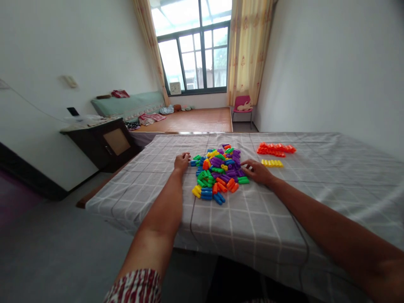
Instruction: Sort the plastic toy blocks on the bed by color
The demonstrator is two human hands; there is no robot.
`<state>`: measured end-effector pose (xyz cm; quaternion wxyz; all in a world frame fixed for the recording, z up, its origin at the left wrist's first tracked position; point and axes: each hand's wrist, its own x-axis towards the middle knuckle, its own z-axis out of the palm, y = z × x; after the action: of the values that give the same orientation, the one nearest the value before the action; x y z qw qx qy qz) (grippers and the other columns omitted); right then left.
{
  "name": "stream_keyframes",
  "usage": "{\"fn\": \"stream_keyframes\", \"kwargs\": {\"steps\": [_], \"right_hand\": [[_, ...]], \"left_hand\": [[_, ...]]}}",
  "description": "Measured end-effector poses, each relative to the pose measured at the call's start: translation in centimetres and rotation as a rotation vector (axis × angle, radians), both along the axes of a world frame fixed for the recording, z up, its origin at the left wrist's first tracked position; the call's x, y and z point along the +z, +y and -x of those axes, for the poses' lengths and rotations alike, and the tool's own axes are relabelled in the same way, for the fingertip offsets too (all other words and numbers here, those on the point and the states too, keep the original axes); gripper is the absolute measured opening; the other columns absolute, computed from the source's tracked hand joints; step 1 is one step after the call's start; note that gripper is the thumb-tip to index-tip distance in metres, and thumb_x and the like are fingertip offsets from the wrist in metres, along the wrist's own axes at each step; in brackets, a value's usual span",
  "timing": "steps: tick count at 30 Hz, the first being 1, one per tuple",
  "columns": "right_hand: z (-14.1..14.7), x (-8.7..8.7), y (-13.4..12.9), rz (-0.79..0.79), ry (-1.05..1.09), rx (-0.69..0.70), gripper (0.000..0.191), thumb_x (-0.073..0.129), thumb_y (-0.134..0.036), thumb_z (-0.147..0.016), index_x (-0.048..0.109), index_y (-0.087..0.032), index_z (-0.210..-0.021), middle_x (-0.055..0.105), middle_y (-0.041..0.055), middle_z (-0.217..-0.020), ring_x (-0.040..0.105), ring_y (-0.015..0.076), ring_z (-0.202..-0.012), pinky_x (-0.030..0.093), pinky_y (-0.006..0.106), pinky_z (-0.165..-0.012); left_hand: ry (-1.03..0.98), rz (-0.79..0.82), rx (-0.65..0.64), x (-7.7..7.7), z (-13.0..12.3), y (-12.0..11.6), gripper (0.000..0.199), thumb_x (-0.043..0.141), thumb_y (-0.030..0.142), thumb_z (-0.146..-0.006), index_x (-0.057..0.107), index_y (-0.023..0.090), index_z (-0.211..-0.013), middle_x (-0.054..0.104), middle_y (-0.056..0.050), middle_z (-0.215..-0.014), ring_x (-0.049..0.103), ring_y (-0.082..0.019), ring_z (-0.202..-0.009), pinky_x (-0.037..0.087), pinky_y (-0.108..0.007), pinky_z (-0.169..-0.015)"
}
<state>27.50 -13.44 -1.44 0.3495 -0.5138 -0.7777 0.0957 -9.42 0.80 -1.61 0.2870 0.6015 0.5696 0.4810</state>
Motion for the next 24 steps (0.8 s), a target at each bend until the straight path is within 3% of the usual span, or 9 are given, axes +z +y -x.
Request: {"fn": "stream_keyframes", "kwargs": {"steps": [3, 5, 8, 13, 16, 18, 20, 24], "right_hand": [[1.6, 1.3, -0.2, -0.124, -0.034, 0.098, 0.028, 0.053, -0.035, -0.089, 0.066, -0.022, -0.110, 0.067, 0.0076, -0.113, 0.064, 0.0191, -0.094, 0.052, 0.033, -0.081], [3.2, 2.9, 0.3, -0.196, -0.085, 0.147, 0.024, 0.052, -0.034, -0.091, 0.069, -0.023, -0.103, 0.069, 0.0066, -0.108, 0.062, 0.0206, -0.101, 0.048, 0.037, -0.091], [6.1, 5.6, 2.4, -0.242, -0.135, 0.068, 0.023, 0.051, -0.033, -0.092, 0.071, -0.021, -0.096, 0.071, 0.0078, -0.101, 0.062, 0.0214, -0.099, 0.046, 0.037, -0.093], [11.0, 7.5, 7.2, -0.144, -0.370, -0.015, 0.032, 0.050, -0.020, -0.090, 0.065, -0.017, -0.118, 0.066, 0.0113, -0.120, 0.057, 0.0240, -0.112, 0.042, 0.037, -0.098], [12.4, 7.6, 8.6, 0.001, -0.473, -0.022, 0.028, 0.056, -0.018, -0.085, 0.070, -0.016, -0.109, 0.069, 0.0125, -0.111, 0.060, 0.0265, -0.107, 0.044, 0.036, -0.095], [12.2, 7.8, 8.5, 0.029, -0.386, -0.047, 0.027, 0.057, -0.017, -0.083, 0.071, -0.016, -0.106, 0.069, 0.0117, -0.109, 0.062, 0.0252, -0.103, 0.046, 0.035, -0.093], [11.0, 8.1, 7.8, 0.049, -0.160, -0.080, 0.031, 0.055, -0.017, -0.083, 0.067, -0.017, -0.112, 0.069, 0.0098, -0.108, 0.065, 0.0215, -0.097, 0.049, 0.033, -0.090], [5.3, 8.2, 5.2, 0.244, 0.336, -0.090, 0.041, 0.049, -0.019, -0.087, 0.053, -0.019, -0.128, 0.068, 0.0047, -0.095, 0.069, 0.0135, -0.073, 0.056, 0.028, -0.071]], "left_hand": [[0.061, -0.056, -0.092, -0.8, 0.3, 0.4, 0.030, 0.050, 0.024, -0.082, 0.070, 0.014, -0.102, 0.074, -0.008, -0.092, 0.068, -0.015, -0.074, 0.052, -0.025, -0.066], [0.083, -0.065, -0.091, -0.9, 0.3, 0.6, 0.031, 0.050, 0.024, -0.082, 0.070, 0.015, -0.102, 0.074, -0.008, -0.092, 0.068, -0.016, -0.075, 0.052, -0.026, -0.067], [0.133, -0.061, -0.092, -0.7, 0.3, 0.6, 0.031, 0.051, 0.025, -0.082, 0.071, 0.016, -0.103, 0.075, -0.007, -0.093, 0.068, -0.017, -0.077, 0.053, -0.027, -0.071], [0.159, -0.056, -0.104, -0.5, 0.3, 0.4, 0.031, 0.051, 0.024, -0.082, 0.071, 0.016, -0.103, 0.075, -0.008, -0.093, 0.069, -0.018, -0.081, 0.053, -0.027, -0.072], [0.117, -0.056, -0.112, -0.6, 0.4, 0.4, 0.030, 0.053, 0.024, -0.081, 0.071, 0.016, -0.102, 0.075, -0.007, -0.092, 0.069, -0.018, -0.079, 0.053, -0.027, -0.071], [0.093, -0.058, -0.118, -0.6, 0.6, 0.6, 0.030, 0.053, 0.024, -0.081, 0.071, 0.016, -0.102, 0.075, -0.007, -0.092, 0.069, -0.017, -0.078, 0.053, -0.027, -0.071], [0.088, -0.053, -0.128, -0.5, 0.7, 0.7, 0.030, 0.053, 0.024, -0.080, 0.071, 0.016, -0.102, 0.075, -0.007, -0.091, 0.069, -0.017, -0.077, 0.053, -0.027, -0.071], [0.102, -0.047, -0.144, -0.3, 0.8, 0.8, 0.032, 0.053, 0.026, -0.080, 0.071, 0.015, -0.103, 0.075, -0.008, -0.092, 0.069, -0.018, -0.078, 0.053, -0.027, -0.068]]}}
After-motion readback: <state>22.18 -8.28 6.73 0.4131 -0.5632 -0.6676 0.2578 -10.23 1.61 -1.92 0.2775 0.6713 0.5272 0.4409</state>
